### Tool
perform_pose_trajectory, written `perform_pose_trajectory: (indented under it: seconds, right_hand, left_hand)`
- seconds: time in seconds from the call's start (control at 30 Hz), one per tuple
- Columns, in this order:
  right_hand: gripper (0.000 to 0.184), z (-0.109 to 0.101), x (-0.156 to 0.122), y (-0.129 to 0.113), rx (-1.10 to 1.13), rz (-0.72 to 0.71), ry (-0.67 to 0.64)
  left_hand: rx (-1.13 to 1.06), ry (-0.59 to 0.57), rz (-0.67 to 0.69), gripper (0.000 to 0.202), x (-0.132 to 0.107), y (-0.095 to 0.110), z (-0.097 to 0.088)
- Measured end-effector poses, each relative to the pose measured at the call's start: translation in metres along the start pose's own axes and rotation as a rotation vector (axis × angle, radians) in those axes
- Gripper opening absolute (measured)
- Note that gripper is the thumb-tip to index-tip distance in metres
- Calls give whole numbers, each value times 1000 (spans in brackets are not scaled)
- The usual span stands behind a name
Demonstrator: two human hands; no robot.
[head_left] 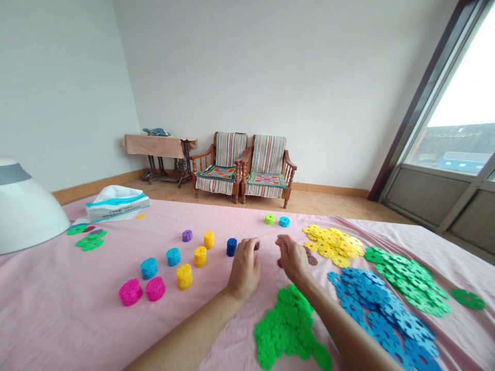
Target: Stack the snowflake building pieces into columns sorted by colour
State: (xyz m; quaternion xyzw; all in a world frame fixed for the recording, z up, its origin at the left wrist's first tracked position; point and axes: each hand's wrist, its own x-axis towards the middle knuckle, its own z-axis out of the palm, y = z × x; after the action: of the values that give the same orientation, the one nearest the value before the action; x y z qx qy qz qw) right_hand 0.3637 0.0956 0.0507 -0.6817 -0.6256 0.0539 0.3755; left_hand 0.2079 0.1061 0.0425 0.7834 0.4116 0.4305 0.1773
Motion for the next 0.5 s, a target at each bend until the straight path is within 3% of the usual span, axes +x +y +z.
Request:
perform_pose_trajectory:
  seconds: [0.17, 0.5]
  right_hand:
    - [31, -16, -7, 28, 64, 141, 94]
    - [32, -29, -26, 43, 168, 160, 237]
  left_hand:
    - [-9, -142, 47, 21, -4, 3, 2]
    - [72, -322, 70, 24, 13, 27, 25]
